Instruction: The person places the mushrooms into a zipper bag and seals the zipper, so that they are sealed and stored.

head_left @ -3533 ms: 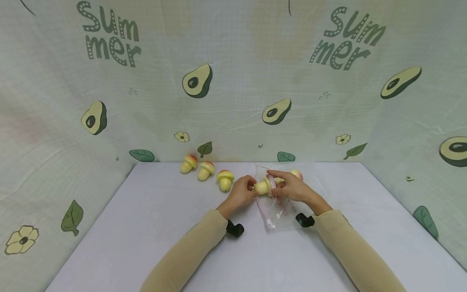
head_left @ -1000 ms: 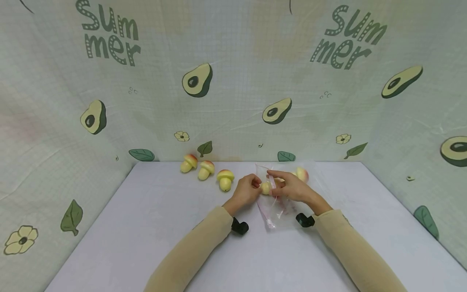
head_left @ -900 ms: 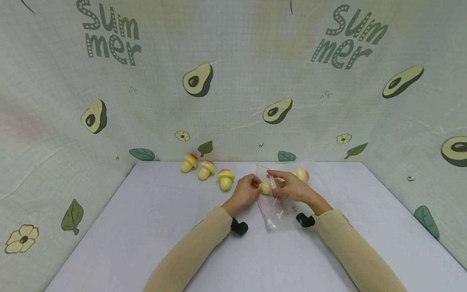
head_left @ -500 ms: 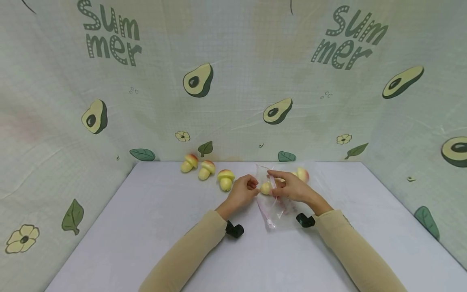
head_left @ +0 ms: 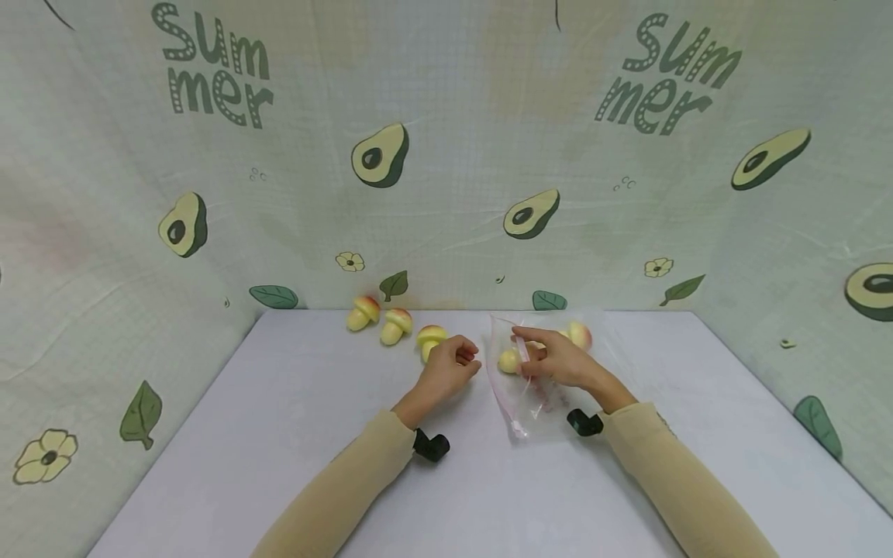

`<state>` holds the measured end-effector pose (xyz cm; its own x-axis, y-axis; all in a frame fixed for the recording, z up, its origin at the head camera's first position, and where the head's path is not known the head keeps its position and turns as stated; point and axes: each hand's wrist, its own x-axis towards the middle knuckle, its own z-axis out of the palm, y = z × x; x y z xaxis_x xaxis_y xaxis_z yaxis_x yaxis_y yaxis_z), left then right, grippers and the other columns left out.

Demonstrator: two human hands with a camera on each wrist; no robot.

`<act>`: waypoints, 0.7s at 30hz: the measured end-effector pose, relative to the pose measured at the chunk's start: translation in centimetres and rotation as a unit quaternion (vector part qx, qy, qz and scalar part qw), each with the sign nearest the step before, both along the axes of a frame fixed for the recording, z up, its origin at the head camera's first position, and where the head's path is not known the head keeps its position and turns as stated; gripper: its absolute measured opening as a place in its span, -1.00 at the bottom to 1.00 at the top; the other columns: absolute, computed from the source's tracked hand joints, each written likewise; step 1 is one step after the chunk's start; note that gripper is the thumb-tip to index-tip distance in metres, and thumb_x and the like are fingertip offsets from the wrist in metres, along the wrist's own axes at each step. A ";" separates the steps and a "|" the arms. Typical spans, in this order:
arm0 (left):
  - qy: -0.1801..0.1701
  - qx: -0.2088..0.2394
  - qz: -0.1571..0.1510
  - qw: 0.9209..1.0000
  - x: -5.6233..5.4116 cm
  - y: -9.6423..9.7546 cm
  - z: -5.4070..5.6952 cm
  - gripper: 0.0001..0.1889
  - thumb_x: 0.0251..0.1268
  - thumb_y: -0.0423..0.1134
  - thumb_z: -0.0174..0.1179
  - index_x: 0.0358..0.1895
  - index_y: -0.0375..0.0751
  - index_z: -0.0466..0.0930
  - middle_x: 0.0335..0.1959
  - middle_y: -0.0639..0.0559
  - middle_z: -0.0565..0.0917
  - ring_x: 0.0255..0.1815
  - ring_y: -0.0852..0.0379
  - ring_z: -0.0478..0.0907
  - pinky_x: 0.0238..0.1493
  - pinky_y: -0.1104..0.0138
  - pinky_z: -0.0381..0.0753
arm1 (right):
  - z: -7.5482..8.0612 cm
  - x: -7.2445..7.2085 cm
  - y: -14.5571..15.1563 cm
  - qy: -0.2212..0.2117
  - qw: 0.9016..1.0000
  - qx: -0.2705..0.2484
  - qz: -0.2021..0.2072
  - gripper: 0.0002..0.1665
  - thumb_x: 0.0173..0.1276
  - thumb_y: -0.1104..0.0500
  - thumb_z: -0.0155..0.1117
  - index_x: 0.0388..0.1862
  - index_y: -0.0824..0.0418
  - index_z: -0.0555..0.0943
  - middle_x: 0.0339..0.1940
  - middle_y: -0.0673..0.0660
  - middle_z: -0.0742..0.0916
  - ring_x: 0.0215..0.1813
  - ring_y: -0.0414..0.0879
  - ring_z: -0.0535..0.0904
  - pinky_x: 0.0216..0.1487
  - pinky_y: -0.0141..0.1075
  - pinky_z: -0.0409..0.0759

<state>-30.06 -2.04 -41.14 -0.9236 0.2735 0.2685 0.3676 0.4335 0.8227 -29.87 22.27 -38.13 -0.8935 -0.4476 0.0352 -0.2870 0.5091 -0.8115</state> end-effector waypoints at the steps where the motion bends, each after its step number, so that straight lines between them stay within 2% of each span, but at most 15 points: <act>1: 0.003 -0.001 0.001 1.000 0.0 -0.2 0.1 -0.80 0.14 -0.40 0.28 -0.17 -0.37 0.58 -0.36 0.02 0.58 -0.34 0.17 0.56 -0.25 0.37 0.58 | 0.0 0.0 0.0 0.000 1.000 0.000 0.000 -0.10 0.19 0.20 0.41 0.46 0.25 0.22 0.42 0.23 0.36 -0.24 -0.11 0.64 -0.26 -0.06 0.63; 12: 0.035 0.006 0.013 0.999 -0.2 -1.9 0.3 -0.87 0.16 -0.40 0.27 -0.23 -0.27 0.57 -0.29 -0.11 0.61 -0.31 0.13 0.57 -0.18 0.32 0.59 | -0.1 0.0 -0.1 -0.004 1.000 0.005 -0.006 -0.09 0.17 0.20 0.43 0.46 0.23 0.23 0.40 0.20 0.39 -0.32 -0.09 0.62 -0.37 -0.12 0.60; 21: 0.081 0.002 0.050 0.995 -0.8 -3.2 0.8 -0.80 0.10 -0.38 0.30 -0.18 -0.32 0.58 -0.25 -0.13 0.57 -0.27 0.04 0.55 -0.19 0.30 0.59 | -0.3 -0.2 0.0 -0.001 1.000 -0.007 0.001 -0.09 0.16 0.22 0.43 0.46 0.25 0.23 0.39 0.22 0.40 -0.32 -0.09 0.61 -0.37 -0.12 0.60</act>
